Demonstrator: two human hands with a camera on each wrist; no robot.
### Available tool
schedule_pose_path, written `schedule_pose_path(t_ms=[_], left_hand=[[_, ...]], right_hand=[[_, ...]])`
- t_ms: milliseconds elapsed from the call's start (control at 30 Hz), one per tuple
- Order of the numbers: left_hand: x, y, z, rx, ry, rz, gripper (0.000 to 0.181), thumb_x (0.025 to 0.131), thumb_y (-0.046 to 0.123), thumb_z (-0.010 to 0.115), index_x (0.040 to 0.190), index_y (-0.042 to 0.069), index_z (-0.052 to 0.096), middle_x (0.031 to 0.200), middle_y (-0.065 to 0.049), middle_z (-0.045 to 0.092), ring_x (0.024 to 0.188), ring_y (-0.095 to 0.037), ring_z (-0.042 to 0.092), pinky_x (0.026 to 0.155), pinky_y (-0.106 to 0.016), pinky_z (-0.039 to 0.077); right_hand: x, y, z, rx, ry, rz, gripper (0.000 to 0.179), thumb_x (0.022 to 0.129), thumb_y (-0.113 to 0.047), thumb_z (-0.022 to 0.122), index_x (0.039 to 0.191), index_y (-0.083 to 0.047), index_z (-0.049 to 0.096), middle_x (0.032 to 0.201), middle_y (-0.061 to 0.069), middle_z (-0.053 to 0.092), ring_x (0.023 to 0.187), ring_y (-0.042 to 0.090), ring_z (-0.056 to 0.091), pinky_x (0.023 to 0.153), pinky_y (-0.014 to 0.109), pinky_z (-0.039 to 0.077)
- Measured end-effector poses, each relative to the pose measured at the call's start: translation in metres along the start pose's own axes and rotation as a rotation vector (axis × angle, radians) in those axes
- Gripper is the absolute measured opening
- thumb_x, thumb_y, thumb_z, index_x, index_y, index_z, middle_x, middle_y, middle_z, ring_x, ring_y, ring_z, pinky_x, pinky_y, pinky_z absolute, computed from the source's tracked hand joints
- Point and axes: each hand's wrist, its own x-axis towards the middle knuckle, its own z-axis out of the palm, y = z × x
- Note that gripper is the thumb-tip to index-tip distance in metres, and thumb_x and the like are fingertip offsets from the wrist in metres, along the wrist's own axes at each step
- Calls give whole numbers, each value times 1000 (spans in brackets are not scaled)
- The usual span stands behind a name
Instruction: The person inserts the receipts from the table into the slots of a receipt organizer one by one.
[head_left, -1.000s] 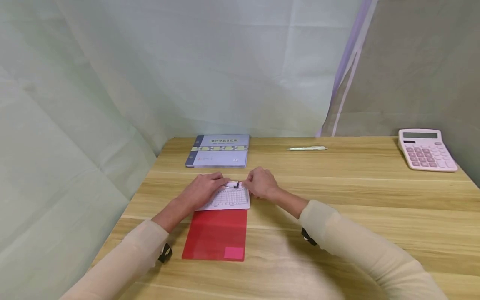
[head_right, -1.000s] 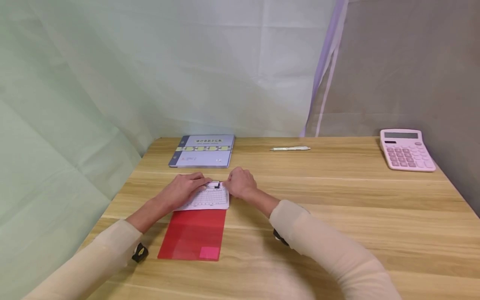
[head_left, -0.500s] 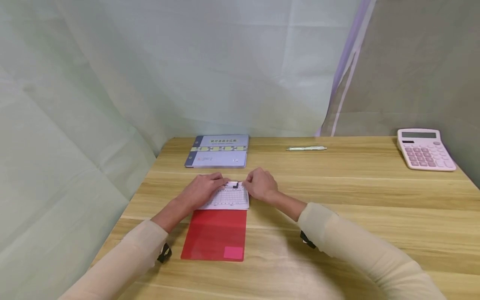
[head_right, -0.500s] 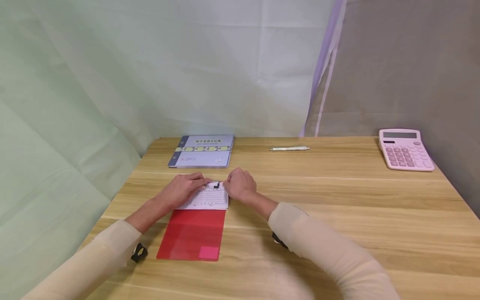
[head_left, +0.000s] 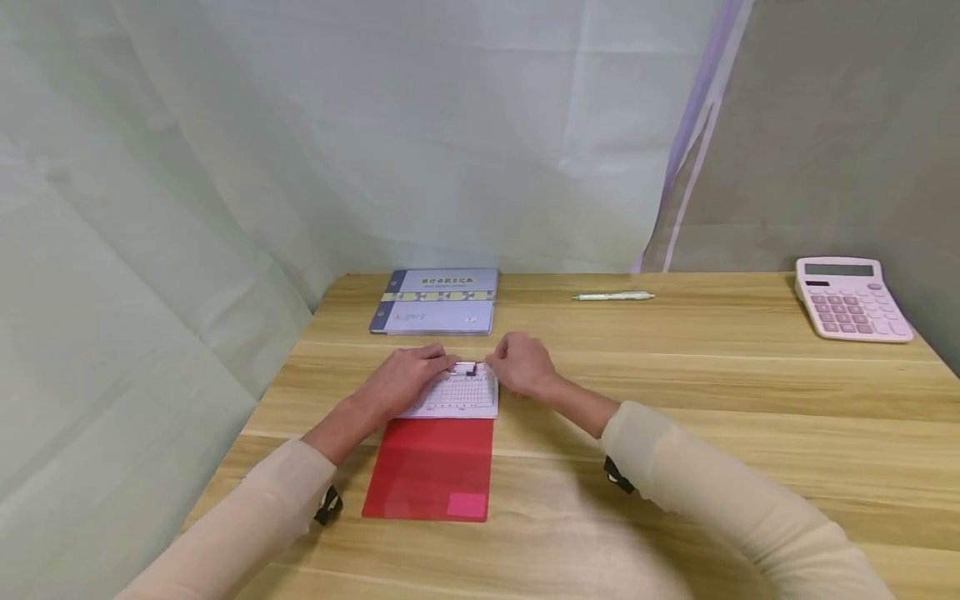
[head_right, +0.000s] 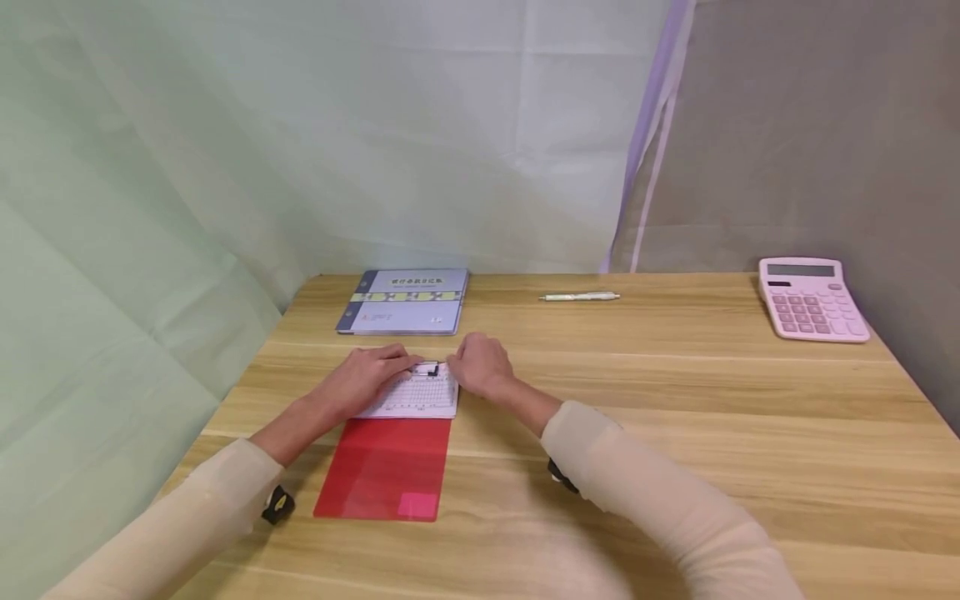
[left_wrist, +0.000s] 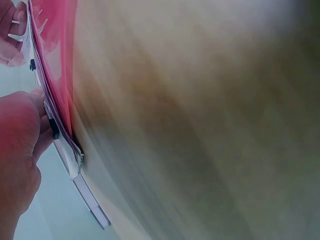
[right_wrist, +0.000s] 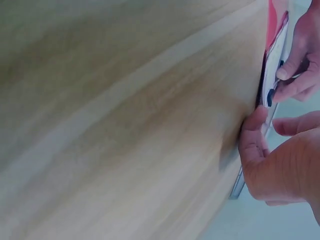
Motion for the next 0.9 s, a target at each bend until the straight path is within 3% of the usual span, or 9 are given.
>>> schedule_pose_path(t_ms=[200, 400, 900], left_hand=[[0, -1, 0, 8, -8, -9, 40, 102, 16, 73, 142, 16, 70, 118, -3, 71, 97, -18, 69, 87, -30, 61], [1, -1, 1, 17, -5, 0, 39, 103, 17, 73, 141, 16, 71, 116, -2, 70, 94, -17, 68, 85, -30, 61], [1, -1, 2, 30, -2, 14, 36, 105, 16, 70, 141, 15, 71, 119, -3, 71, 97, -19, 69, 91, -34, 61]], right_hand=[[0, -5, -4, -45, -68, -39, 25, 104, -19, 68, 86, -3, 76, 54, 5, 63, 40, 15, 59, 40, 22, 46], [-3, -6, -3, 51, -122, 21, 23, 104, -12, 67, 92, 3, 79, 53, 10, 66, 43, 18, 66, 44, 26, 54], [-8, -2, 8, 82, -26, 35, 26, 104, -9, 68, 80, 1, 73, 53, 7, 64, 42, 14, 63, 46, 26, 55]])
